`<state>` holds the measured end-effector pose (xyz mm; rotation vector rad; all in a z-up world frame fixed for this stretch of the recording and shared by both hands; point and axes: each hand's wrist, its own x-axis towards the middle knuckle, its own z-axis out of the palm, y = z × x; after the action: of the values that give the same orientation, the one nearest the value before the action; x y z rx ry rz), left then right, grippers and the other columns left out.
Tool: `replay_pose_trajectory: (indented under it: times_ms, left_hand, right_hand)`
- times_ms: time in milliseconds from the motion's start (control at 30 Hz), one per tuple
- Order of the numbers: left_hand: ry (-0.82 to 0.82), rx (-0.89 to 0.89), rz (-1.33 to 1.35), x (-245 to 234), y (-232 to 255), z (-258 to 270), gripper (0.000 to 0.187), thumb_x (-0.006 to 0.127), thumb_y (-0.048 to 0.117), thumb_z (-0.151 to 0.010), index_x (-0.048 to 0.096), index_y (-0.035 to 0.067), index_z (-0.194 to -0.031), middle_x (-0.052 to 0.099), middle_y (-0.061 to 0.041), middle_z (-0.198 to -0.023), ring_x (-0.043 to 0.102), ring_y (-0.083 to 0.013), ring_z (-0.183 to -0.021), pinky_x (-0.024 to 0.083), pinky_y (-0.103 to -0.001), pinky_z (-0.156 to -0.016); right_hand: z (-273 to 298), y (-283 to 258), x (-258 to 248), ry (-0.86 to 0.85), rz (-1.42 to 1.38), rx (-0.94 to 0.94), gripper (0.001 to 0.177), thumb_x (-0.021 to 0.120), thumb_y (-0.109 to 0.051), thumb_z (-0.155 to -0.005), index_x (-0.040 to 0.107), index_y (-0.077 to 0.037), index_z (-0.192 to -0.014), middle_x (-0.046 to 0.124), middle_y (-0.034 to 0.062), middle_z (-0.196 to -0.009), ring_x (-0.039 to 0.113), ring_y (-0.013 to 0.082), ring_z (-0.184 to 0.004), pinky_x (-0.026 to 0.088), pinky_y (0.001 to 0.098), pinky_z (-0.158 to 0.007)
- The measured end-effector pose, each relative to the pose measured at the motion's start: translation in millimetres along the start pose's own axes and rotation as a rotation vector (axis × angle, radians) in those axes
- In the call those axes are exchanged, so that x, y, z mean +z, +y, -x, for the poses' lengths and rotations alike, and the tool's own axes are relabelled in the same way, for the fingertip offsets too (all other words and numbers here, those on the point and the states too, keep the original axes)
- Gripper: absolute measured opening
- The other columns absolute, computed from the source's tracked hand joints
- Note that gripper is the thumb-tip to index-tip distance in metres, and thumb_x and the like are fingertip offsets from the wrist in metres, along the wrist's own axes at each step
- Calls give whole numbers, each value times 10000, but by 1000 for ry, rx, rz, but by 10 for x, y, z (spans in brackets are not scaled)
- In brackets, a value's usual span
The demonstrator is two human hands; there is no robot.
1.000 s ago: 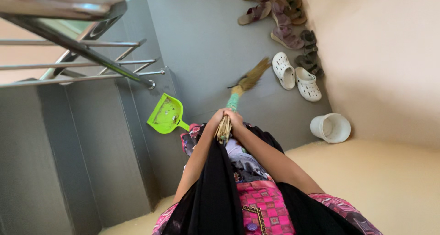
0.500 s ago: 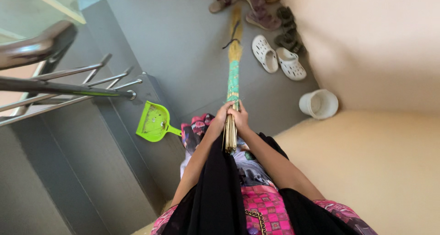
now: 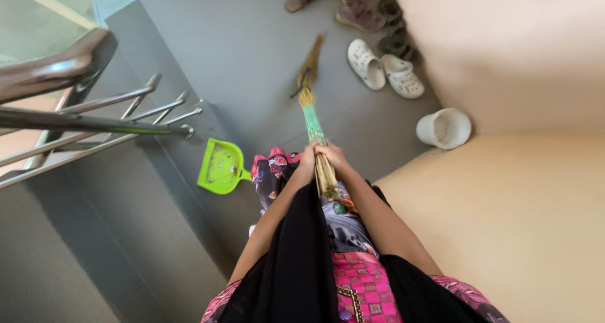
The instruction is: The person sweeps dirt on a stairway landing using a broom, gathering the debris together.
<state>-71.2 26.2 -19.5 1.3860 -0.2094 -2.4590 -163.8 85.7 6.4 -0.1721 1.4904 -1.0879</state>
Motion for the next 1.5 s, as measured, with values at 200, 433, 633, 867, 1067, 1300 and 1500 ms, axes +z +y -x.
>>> replay_pose_trajectory:
  times_ms: [200, 433, 633, 867, 1067, 1300, 1500]
  left_hand:
    - [128, 18, -133, -30, 143, 456, 513, 686, 435, -887, 639, -6, -1144, 682, -165, -957, 699, -273, -763, 588, -416, -726]
    - [-60, -113, -208, 18, -447, 451, 482, 646, 430, -900, 636, 8, -1131, 654, -138, -905, 675, -258, -780, 580, -404, -755]
    - [34, -258, -269, -529, -458, 488, 382, 661, 358, -886, 629, 16, -1053, 646, -181, -893, 649, -319, -724, 570, -458, -710]
    - [117, -154, -306, -714, -442, 682, 348, 638, 343, -919, 656, 18, -1042, 670, -150, -910, 668, -277, -798, 565, -412, -747]
    - [-43, -108, -294, -574, -711, 788, 354, 632, 333, -947, 668, -4, -1052, 663, -116, -897, 643, -220, -794, 533, -370, -750]
    - [63, -238, -403, -543, -782, 881, 368, 659, 346, -887, 668, -3, -1002, 671, -158, -867, 657, -274, -718, 549, -426, -704]
    - [270, -86, -626, -511, -777, 997, 434, 660, 359, -873, 713, -60, -973, 724, -183, -915, 698, -273, -766, 538, -416, -727]
  right_hand:
    - [395, -227, 241, 90, -29, -7, 802, 699, -122, -737, 486, -93, -1510, 726, 125, -992, 681, 200, -736, 557, 294, -632]
    - [1167, -159, 63, 234, -120, 27, 826, 683, -114, -743, 480, -93, -1543, 713, 171, -945, 674, 203, -660, 565, 298, -581]
    - [1077, 488, 483, 328, -317, 134, 741, 693, -117, -779, 542, 22, -1491, 703, 161, -912, 671, 217, -648, 558, 324, -569]
    - [1211, 642, 566, 270, -321, 99, 631, 680, -148, -760, 641, -6, -1373, 684, 110, -855, 645, 173, -642, 531, 294, -572]
    - [1485, 687, 448, 417, -311, -28, 790, 681, -101, -745, 514, -64, -1516, 661, 92, -806, 609, 152, -630, 506, 283, -569]
    - [1640, 726, 495, 475, -380, 151, 808, 653, -138, -768, 396, -74, -1532, 659, 124, -793, 614, 204, -609, 508, 326, -550]
    - [1499, 994, 361, 276, -418, 122, 698, 612, -165, -796, 568, -39, -1481, 680, 115, -831, 632, 181, -589, 527, 310, -507]
